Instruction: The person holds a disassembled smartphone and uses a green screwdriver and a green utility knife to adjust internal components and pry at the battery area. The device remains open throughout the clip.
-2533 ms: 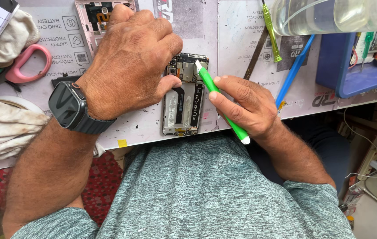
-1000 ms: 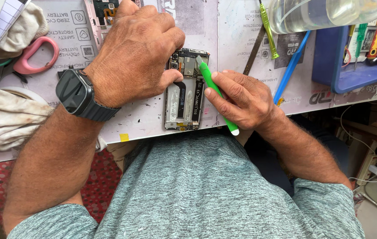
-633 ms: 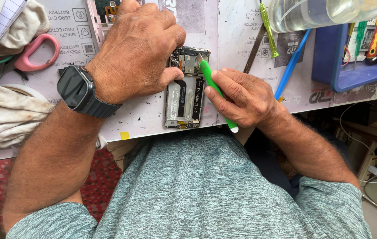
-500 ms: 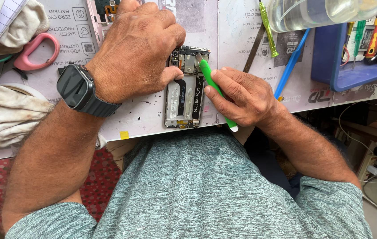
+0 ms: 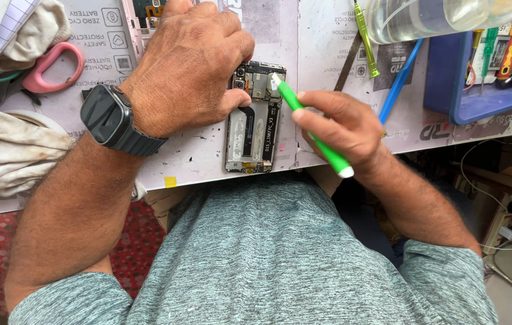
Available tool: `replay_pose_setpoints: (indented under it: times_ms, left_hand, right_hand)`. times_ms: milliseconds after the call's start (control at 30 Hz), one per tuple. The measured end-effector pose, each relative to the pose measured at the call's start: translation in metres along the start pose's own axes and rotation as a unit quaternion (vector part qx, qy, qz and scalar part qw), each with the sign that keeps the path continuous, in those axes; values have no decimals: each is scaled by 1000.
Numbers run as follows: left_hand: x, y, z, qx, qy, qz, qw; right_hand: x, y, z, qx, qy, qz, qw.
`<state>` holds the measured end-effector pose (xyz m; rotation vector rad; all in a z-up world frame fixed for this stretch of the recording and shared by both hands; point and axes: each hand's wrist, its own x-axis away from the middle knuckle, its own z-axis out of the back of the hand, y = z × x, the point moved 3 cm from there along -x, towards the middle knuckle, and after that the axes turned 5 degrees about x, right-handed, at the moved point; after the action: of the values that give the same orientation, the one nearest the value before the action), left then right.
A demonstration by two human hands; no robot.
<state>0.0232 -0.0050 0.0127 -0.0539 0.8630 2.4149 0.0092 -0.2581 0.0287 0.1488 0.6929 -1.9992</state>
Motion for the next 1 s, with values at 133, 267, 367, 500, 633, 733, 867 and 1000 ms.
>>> replay_pose_setpoints:
  times_ms: [133,267,367,500,633,733,867,1000]
  left_hand:
    - [0,1,1,13,3,2,1000]
    - [-1,2,2,8,-2,3,1000]
    - [0,3,1,-5,4,-1,1000]
    - [-1,3,0,-19,-3,7,1000]
    - [1,4,0,-37,22,-9,999]
    - [0,3,-1,-30,2,1,1000]
    - [1,2,-1,-23,4,0,1000]
    - [1,3,-1,-24,8,-3,1000]
  right_hand:
    - [3,1,-5,-82,103,-98,986]
    - [12,5,-17,-172,138,-216,951]
    - [18,8,-22,-219,149,-258,929]
    - [19,11,-24,-264,159,-275,911]
    - [19,7,-23,-272,145,-296,904]
    - [18,8,-23,-265,134,-296,908]
    - [18,7,-24,-273,140,-306,901]
    - [18,7,-23,-263,136,-309,904]
